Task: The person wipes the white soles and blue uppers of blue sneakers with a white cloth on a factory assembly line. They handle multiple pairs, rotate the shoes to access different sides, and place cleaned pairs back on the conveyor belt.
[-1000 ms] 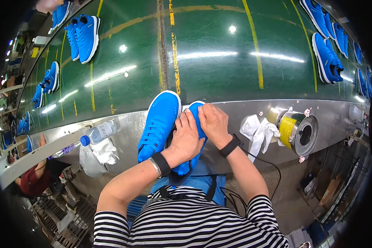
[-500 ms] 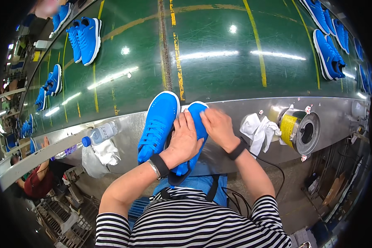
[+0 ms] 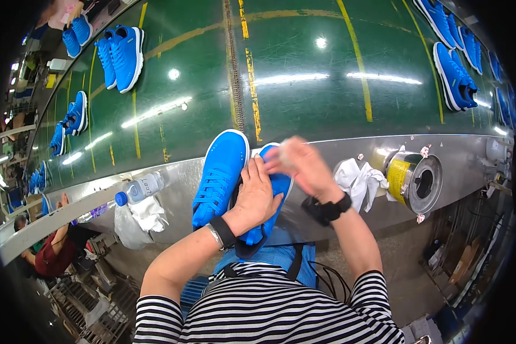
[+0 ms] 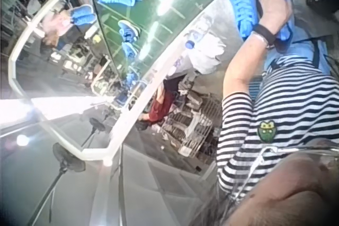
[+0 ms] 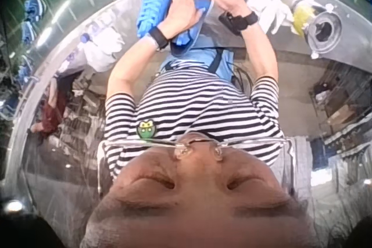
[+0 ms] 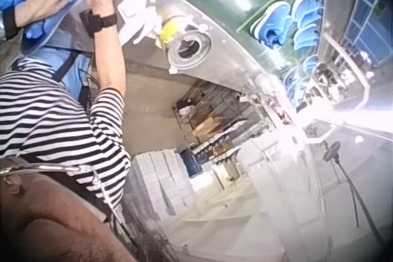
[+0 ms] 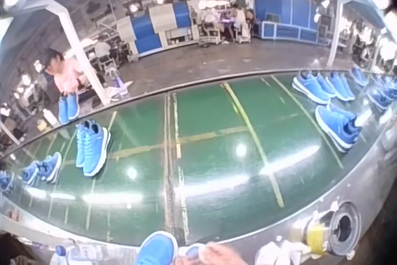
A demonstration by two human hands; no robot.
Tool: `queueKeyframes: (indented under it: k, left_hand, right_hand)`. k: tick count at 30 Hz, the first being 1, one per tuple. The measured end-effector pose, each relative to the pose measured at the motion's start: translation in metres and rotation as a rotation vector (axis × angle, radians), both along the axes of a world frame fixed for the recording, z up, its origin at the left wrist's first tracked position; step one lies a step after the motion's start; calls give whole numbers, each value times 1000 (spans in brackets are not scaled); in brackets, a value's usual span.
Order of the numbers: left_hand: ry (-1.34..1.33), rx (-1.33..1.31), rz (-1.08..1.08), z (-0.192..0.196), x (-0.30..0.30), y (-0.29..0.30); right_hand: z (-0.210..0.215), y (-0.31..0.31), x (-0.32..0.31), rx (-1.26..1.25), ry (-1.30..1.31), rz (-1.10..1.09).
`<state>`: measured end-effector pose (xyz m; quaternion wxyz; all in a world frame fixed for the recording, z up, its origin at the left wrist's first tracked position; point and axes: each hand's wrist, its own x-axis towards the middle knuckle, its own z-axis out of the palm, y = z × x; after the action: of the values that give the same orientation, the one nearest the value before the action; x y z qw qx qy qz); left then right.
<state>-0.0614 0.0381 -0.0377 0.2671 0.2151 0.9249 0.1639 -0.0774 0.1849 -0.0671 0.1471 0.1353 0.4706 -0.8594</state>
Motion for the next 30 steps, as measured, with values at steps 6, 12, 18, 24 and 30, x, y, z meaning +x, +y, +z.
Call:
queueKeyframes:
  k: [6,12,18,24,30]
  left_hand:
    - [31,13,15,-2,-3,-4]
    - [2,21,20,1,2,-1]
    - [1,40,32,1,0,-2]
    - [12,72,16,-3,0,-4]
    - [34,84,3,-7,1,-5]
  right_hand:
    - [1,34,-26,92,90,-527]
    - [-37,28,-17,536,20,-262]
    - [-2,4,13,800,224,-145]
    - [-6,-14,30,1250,508,-161]
    - [-4,-20,38,1281,593,-212]
